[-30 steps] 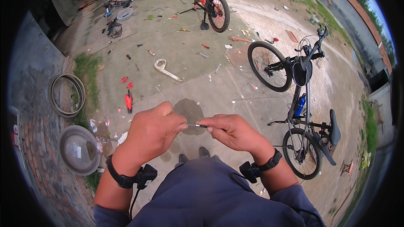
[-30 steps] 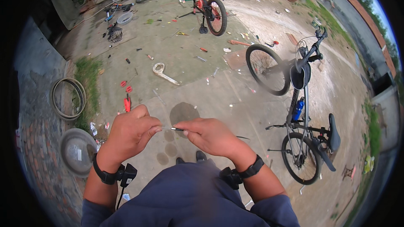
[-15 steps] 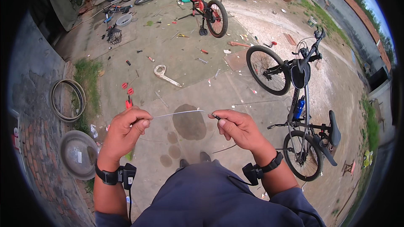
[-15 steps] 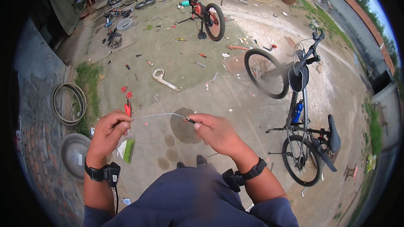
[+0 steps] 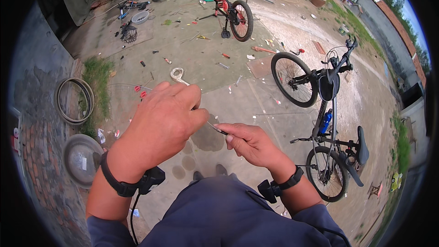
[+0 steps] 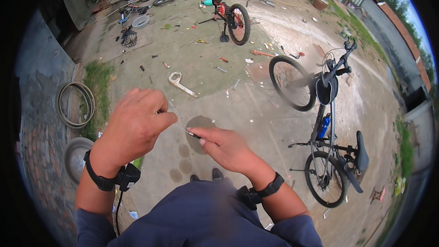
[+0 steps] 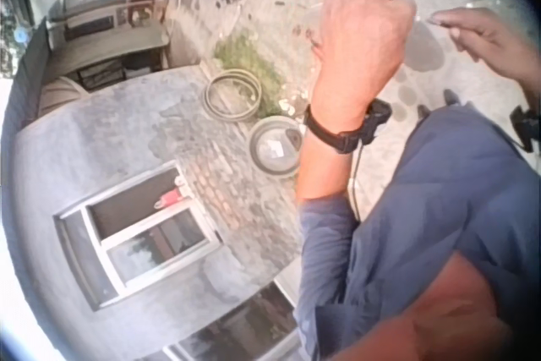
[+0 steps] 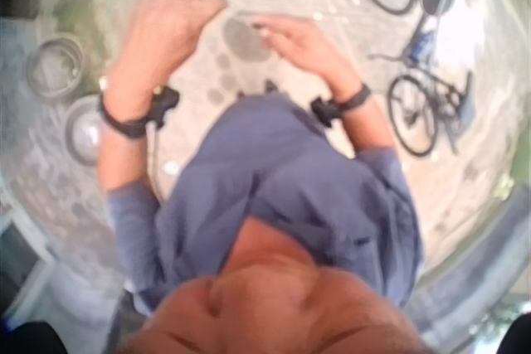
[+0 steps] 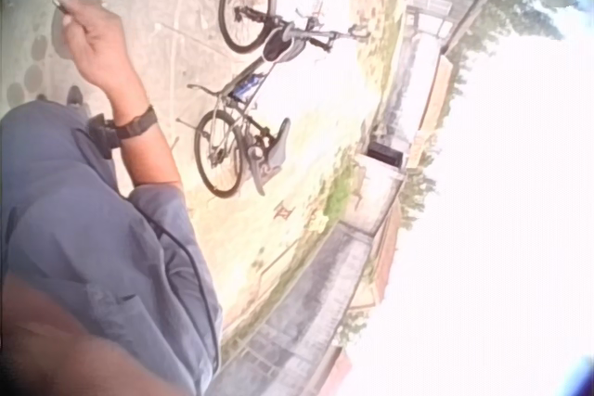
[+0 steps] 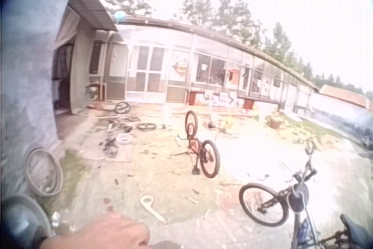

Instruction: The person cuts a bicycle brake cable with pliers, then threads the cable through the handlebar and front fork of a bicycle. They attach the cable to the brake lever and adjust the tension.

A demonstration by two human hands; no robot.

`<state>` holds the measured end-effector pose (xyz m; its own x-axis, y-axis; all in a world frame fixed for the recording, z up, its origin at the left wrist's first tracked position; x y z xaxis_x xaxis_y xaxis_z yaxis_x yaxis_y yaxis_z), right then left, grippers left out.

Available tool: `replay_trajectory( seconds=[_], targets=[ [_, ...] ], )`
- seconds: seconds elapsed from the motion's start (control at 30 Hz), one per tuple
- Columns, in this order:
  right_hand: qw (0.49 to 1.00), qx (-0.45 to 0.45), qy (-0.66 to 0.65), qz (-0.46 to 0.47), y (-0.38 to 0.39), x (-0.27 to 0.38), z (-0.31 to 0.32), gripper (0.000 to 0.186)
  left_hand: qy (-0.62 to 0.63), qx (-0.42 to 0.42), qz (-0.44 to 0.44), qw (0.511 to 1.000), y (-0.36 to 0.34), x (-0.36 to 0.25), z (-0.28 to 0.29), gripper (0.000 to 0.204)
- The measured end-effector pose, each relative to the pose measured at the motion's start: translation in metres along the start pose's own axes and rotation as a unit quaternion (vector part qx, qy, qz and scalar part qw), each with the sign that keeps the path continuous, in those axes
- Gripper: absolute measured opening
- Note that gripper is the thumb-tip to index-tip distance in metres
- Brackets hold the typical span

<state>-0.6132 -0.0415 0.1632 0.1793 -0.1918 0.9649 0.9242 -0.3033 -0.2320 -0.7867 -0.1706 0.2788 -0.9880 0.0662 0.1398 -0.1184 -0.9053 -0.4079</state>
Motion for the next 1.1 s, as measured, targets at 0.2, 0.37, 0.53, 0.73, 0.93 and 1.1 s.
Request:
replay_trajectory(
  seconds=[0.2, 0.37, 0.53, 0.73, 0.93, 1.1],
  targets=[
    [0.991, -0.053, -0.054, -0.114, -0.002, 0.016, 0.006, 0.041, 0.054, -0.157, 0.058, 0.985, 0.008, -0.010, -0.017, 0.012],
    [0.990, -0.076, -0.061, -0.105, -0.001, 0.013, 0.009, 0.035, 0.512, -0.017, 0.380, 0.770, 0.074, -0.010, -0.084, 0.024],
    [0.988, -0.034, -0.083, -0.123, 0.010, -0.006, 0.006, 0.034, 0.837, -0.096, 0.358, 0.404, 0.050, -0.025, -0.101, 0.037],
    [0.979, 0.015, -0.129, -0.155, 0.035, -0.027, 0.003, 0.032, 0.813, -0.207, 0.413, 0.354, 0.075, 0.023, -0.129, 0.024],
    [0.977, -0.003, -0.125, -0.175, 0.055, -0.041, 0.009, 0.032, 0.691, -0.270, 0.415, 0.526, 0.075, 0.051, -0.089, 0.014],
    [0.986, -0.007, -0.093, -0.138, 0.053, -0.047, 0.005, 0.031, 0.587, -0.221, 0.364, 0.688, 0.056, 0.025, -0.059, 0.015]
  ],
)
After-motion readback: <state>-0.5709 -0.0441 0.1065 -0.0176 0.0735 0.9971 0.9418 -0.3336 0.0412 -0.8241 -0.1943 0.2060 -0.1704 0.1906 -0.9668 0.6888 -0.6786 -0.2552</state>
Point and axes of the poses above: each hand's wrist, its own y-axis away from the middle knuckle, its own z-axis out of the back of the hand, x = y × z, the point moved 3 cm from there along -y, towards the middle knuckle, and after that the axes turned 14 degrees about -y, right-handed, at the moved point
